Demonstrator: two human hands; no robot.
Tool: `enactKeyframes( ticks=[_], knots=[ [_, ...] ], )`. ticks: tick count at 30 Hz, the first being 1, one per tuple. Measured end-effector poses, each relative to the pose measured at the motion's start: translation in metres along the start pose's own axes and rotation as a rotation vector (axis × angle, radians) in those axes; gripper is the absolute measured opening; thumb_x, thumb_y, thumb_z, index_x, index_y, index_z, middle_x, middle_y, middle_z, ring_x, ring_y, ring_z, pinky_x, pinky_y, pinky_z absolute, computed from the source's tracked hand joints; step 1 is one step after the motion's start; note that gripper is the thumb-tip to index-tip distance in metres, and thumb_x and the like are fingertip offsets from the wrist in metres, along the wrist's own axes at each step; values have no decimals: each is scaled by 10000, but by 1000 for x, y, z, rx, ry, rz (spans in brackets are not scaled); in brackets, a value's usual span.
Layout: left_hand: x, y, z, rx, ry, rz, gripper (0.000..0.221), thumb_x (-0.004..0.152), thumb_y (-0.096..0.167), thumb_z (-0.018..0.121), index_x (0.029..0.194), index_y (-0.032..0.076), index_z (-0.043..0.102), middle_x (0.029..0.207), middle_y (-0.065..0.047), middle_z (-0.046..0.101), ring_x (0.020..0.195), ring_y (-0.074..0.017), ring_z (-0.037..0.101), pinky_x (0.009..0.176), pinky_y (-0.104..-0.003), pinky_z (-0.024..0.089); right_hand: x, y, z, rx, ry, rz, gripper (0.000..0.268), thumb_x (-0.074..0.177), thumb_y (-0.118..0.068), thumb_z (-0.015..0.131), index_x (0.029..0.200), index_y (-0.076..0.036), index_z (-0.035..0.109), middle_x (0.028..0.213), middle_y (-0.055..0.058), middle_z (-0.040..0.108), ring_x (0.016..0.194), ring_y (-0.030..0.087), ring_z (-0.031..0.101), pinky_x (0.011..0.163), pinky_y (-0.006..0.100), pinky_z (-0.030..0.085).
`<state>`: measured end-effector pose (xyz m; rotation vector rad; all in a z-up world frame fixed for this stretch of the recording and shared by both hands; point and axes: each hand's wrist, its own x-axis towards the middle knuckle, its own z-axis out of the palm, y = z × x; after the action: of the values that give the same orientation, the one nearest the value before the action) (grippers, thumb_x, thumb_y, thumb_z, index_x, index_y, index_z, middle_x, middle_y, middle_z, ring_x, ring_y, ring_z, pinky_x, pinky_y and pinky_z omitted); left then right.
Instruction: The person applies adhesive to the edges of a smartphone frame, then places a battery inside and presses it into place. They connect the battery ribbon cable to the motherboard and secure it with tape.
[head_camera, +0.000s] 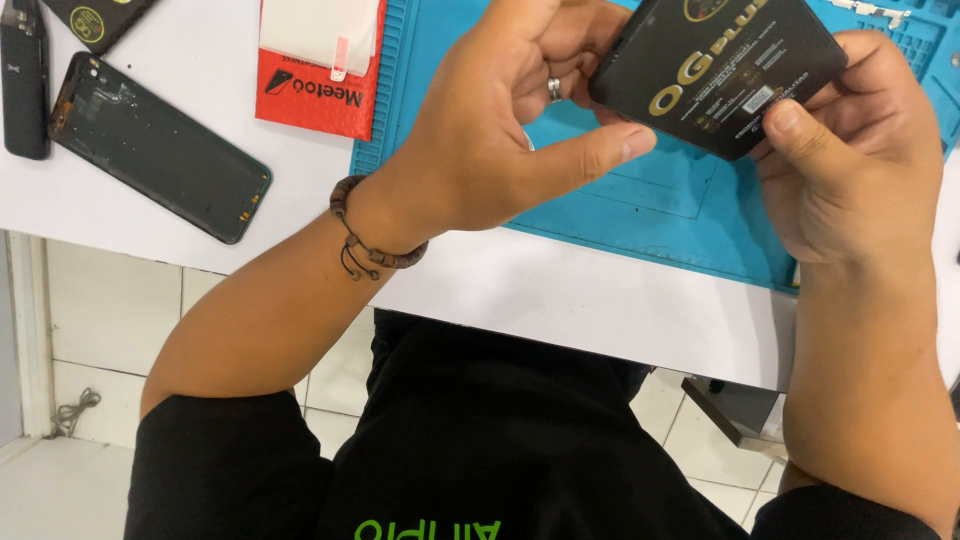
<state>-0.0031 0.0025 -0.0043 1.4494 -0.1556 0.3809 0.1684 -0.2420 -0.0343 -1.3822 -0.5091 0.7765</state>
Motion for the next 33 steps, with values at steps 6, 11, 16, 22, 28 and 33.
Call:
enactKeyframes(
  ticks=[6,11,16,22,28,33],
  knots=[
    [-1,4,3,56,72,-55,471,1029,81,752,1395,40,458,1293,-108,713,1165,-190,727,952,-275,655,1,-3,11,-40,23,11,334,1029,-182,732,1267,-133,504,1248,71,670,1061,193,712,857,302,642],
    [-3,1,2,70,98,-60,441,1049,121,736,1395,63,470,1264,-93,725,1132,-179,721,951,-276,629,0,-3,12,-27,11,11,308,1046,-151,714,1280,-131,516,1311,95,672,1169,243,728,945,334,676],
    [0,2,4,138,154,-50,302,1052,127,650,1315,51,521,1125,-45,730,989,-123,649,858,-256,542,-1,2,9,-18,16,6,299,1047,-128,707,1259,-122,495,1281,109,667,1133,235,723,906,335,677],
    [5,-13,4,-25,269,-45,246,1066,66,620,1309,38,599,1238,-89,723,1050,-197,726,896,-304,686,-9,16,13,-287,181,-486,343,1063,-112,754,1277,-80,488,1172,92,521,1123,240,555,1072,351,453],
    [5,-28,10,-581,302,-150,481,1004,232,787,1356,88,492,1259,-150,662,1225,-275,679,1059,-437,662,-7,-5,35,-699,117,-1235,220,1033,170,698,1111,42,538,1001,294,576,876,431,635,805,563,642],
    [-6,-31,13,-646,43,-59,482,1100,100,721,1499,134,452,1589,-196,538,1506,-311,563,1294,-434,505,-10,-3,6,-890,-74,-1346,273,926,199,678,1145,95,552,1055,362,615,874,528,702,806,684,645]
  ],
)
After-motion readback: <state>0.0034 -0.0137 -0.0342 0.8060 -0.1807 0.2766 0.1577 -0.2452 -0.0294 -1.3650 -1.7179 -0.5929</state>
